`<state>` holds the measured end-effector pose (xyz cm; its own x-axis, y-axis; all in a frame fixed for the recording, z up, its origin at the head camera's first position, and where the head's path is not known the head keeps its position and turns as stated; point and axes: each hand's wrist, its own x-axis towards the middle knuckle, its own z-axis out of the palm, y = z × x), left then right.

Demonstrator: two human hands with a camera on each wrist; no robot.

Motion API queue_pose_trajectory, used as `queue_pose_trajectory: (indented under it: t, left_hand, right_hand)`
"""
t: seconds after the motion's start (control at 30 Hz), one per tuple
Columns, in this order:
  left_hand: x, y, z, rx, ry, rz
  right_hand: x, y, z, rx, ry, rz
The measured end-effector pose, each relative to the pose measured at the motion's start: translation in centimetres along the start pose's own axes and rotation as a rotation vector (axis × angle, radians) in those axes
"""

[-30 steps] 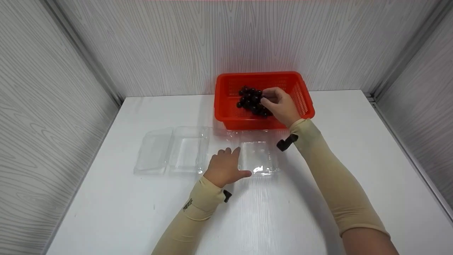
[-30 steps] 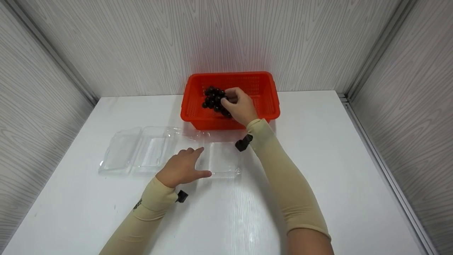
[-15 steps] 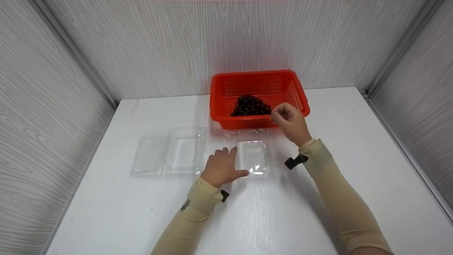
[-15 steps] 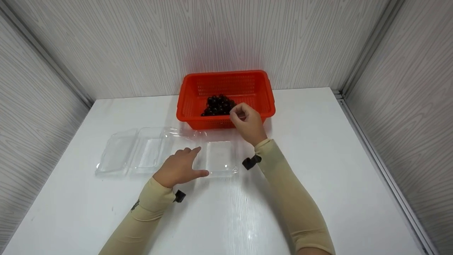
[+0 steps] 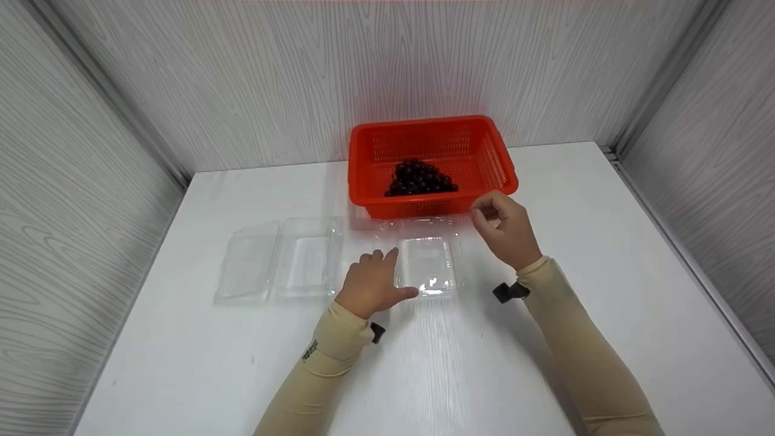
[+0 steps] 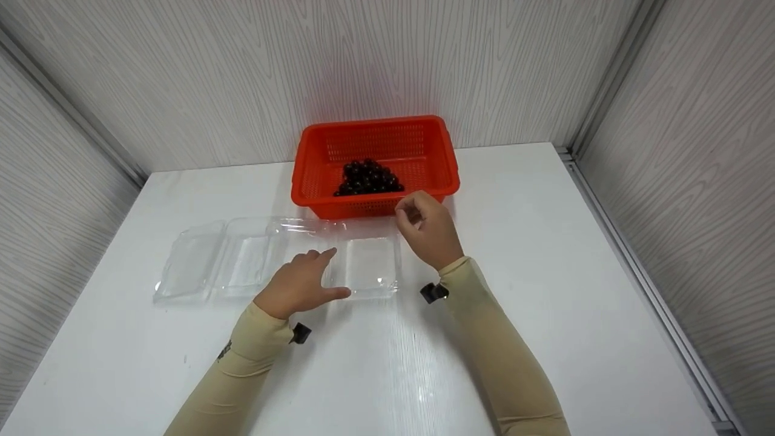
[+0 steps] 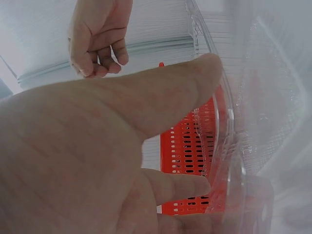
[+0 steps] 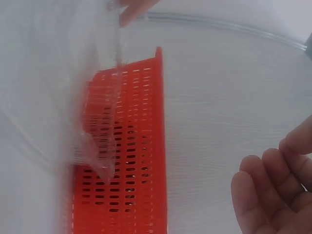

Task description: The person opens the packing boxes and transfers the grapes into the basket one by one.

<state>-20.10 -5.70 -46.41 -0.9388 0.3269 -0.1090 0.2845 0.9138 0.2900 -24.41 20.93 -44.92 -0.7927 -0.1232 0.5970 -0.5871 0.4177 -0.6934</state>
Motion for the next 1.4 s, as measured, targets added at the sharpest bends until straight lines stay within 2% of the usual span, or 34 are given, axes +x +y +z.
queue_pose_trajectory:
  t: [0.23, 0.6, 0.87, 1.1, 1.4]
  left_hand:
    - [0.03, 0.23, 0.4, 0.007, -0.005, 0.016]
    - [0.1, 0.57, 0.23, 0.015, 0.007, 0.039]
    - [0.08, 0.49, 0.57, -0.002, 0.006, 0.032]
    - [-0.07, 0.59, 0.74, 0.009, 0.01, 0.033]
    - [-0.07, 0.66, 0.61, 0.002, 0.006, 0.033]
  right_hand:
    - [-0.39, 0.04, -0.15, -0.13, -0.08, -0.096]
    - [-0.07, 0.07, -0.16, -0.222, -0.107, -0.135]
    - [-0.23, 0.46, -0.2, -0.228, -0.114, -0.1]
    - [-0.31, 0.6, 0.12, -0.225, -0.112, -0.139]
    - [-0.26, 0.52, -0.02, -0.227, -0.126, -0.116]
